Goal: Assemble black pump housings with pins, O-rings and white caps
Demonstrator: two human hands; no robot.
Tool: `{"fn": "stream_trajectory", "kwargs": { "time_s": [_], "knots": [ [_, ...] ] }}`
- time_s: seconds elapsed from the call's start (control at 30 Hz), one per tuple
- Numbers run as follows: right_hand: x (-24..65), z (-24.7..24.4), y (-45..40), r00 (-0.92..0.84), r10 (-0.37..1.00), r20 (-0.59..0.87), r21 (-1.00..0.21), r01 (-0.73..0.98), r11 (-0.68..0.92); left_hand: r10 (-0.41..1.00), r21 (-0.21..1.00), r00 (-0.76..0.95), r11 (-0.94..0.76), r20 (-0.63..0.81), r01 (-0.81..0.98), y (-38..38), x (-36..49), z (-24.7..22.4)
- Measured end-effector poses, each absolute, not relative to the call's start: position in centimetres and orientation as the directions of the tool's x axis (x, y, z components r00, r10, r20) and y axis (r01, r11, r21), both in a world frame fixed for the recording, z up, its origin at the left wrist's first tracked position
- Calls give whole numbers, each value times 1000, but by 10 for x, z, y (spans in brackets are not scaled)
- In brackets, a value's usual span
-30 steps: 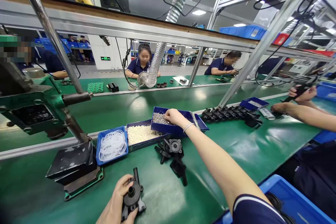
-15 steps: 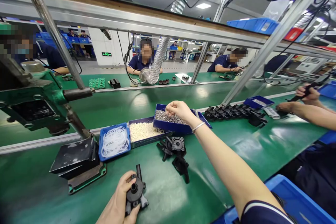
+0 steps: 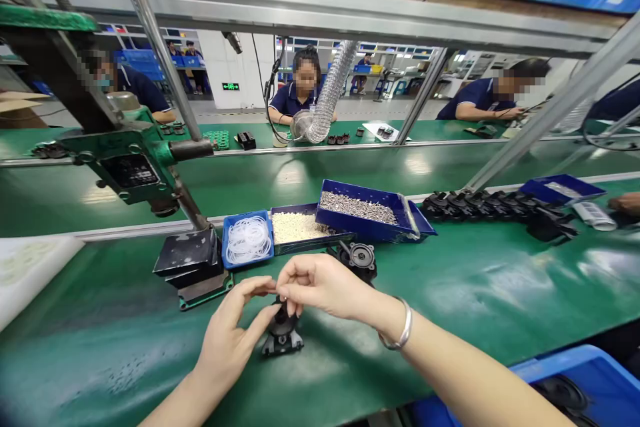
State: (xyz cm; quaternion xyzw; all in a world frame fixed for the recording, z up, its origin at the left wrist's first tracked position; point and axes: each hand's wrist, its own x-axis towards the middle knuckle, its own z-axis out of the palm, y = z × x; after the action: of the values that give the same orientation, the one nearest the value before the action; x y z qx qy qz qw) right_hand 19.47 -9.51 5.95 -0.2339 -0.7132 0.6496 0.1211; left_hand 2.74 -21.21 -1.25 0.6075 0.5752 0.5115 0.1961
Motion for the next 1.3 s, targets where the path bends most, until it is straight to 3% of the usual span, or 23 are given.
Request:
{"fn": "stream_trajectory", "kwargs": {
  "time_s": [0.1, 0.2, 0.37, 0.47, 0.57, 0.63, 0.73, 0.93, 1.2, 1.3],
  "knots": [
    [191, 53, -102, -858, 496, -137, -976, 203, 83, 923, 823, -126, -255, 364, 507, -210, 29, -2],
    [189, 48, -104, -854, 497, -157, -984, 177, -7, 941, 838, -113, -225, 319, 498, -210, 25, 1],
    [193, 38, -97, -809, 562, -170, -985, 122, -122, 941, 908, -278, -66, 195, 414, -215, 10, -6],
    [203, 32, -90, -793, 597, -120, -982, 181, 43, 937, 950, -347, 74, 38, 304, -223, 4, -17],
    [213, 25, -90, -823, 568, 8, -887, 257, 384, 942, 938, -335, 139, -26, 316, -231, 6, -29],
    [217, 22, -93, -851, 520, 71, -791, 270, 549, 948, 924, -317, 110, 13, 367, -234, 9, -34],
    [220, 20, -100, -881, 463, 96, -715, 263, 648, 953, 891, -272, 5, 133, 454, -234, 12, -37],
    [220, 16, -108, -913, 405, 47, -630, 288, 721, 929, 734, -168, -140, 330, 665, -233, 11, -41],
    [220, 21, -113, -930, 360, 67, -554, 265, 789, 907, 645, -117, -192, 404, 740, -236, 9, -39],
    [221, 21, -113, -927, 369, 70, -559, 270, 784, 896, 537, -2, -264, 444, 801, -236, 7, -38]
  ]
}}
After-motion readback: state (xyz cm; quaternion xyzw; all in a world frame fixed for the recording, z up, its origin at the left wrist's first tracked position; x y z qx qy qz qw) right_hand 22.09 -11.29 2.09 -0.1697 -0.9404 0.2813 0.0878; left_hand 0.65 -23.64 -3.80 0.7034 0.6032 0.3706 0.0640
